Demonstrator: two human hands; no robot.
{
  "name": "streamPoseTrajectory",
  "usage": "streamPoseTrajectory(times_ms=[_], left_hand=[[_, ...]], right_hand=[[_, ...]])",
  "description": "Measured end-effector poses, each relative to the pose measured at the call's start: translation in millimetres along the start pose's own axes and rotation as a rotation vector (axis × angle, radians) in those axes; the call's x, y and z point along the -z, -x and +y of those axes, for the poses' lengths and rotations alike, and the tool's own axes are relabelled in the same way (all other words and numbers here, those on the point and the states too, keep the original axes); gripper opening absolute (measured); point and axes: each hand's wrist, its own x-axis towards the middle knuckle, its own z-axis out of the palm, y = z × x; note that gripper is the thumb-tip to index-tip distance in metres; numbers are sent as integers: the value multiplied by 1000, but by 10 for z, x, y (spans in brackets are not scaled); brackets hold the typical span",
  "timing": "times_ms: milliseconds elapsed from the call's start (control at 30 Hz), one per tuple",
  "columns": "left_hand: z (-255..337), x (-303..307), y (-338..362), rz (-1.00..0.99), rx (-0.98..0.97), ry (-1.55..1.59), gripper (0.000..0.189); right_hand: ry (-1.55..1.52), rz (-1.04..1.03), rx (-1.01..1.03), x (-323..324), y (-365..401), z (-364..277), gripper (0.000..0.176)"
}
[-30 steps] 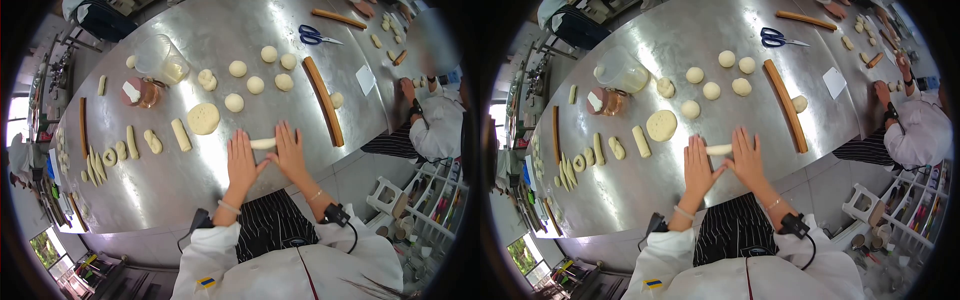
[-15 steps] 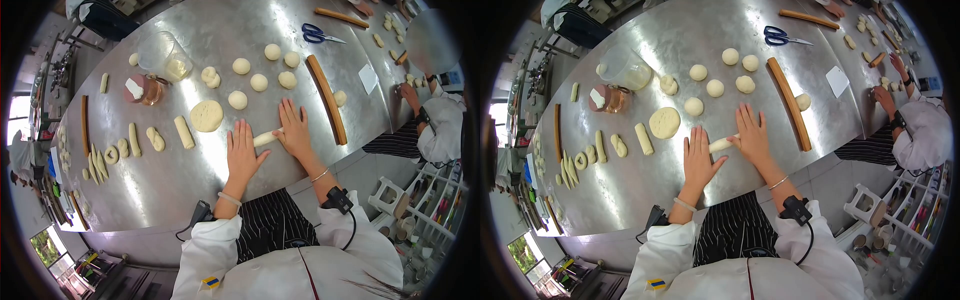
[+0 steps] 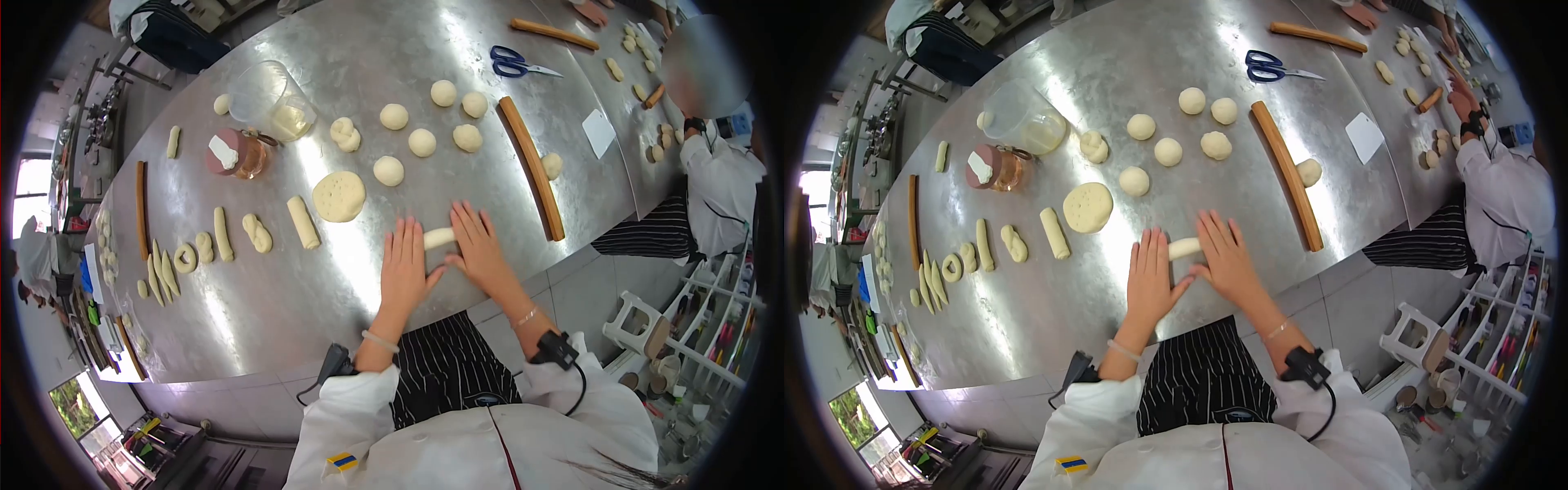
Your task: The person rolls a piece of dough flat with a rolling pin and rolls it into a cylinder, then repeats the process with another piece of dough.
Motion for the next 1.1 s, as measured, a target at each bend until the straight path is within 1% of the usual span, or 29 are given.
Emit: streamPoseTrajectory(times_ms=[33,100,167,200,233,267,333,367,400,433,467,500,533,567,600,633,700,733,833,867,900,933,967,1033,1100], left_hand=[[28,1,164,5,0,-3,100],[116,11,505,-115,51,9,102],[113,7,421,-83,69,5,102],[121,-1,364,-52,91,3,102],[81,50,159,-8,108,-20,101],[0,75,-25,-5,112,-18,101],[-145,127,-204,53,67,-37,103],[-160,114,-108,26,57,-21,103],[-119,124,63,29,56,-25,103],[-51,140,285,-43,99,-12,102],[-10,144,425,-113,145,-2,101],[24,127,472,-108,160,8,99],[26,115,386,-112,179,-12,99],[-18,63,226,-57,174,-17,102],[-59,31,93,6,166,-29,104],[-78,23,-6,17,185,-72,104],[-165,94,-67,-1,134,-71,104],[-209,160,66,-5,151,-99,104],[-133,178,474,-40,252,-39,102],[-147,176,569,-42,237,-19,102],[-153,187,635,4,263,-23,102],[-149,179,655,46,288,-18,102],[-143,190,629,44,265,-21,102],[-106,217,473,83,202,-26,99],[-2,260,206,58,147,-29,99]], right_hand=[[1,19,-34,-18,296,-65,83],[2,38,-66,-43,589,-212,83],[17,16,-174,-61,681,-300,85],[20,13,-176,-58,540,-244,85],[43,34,-154,-43,244,-111,86],[65,55,-128,-23,1,20,87],[64,40,-98,47,-238,159,88],[63,33,-72,69,-284,168,89],[62,37,-70,49,-93,110,89],[37,50,-79,0,268,30,88],[12,65,-84,-25,453,20,87],[1,73,-66,-29,421,39,87],[49,77,-113,-53,433,-15,86],[91,78,-160,-75,450,-76,85],[117,83,-148,-50,293,-13,84],[137,100,-125,-15,32,106,83],[228,80,-125,40,-134,332,81],[204,41,-186,99,-68,368,82],[189,58,-224,127,383,427,81],[75,137,-223,106,525,419,81],[-30,214,-226,106,643,439,81],[-74,245,-206,116,652,403,81],[-114,274,-186,124,596,322,82],[-131,264,-106,134,391,194,81],[-122,200,-49,146,132,79,78]])
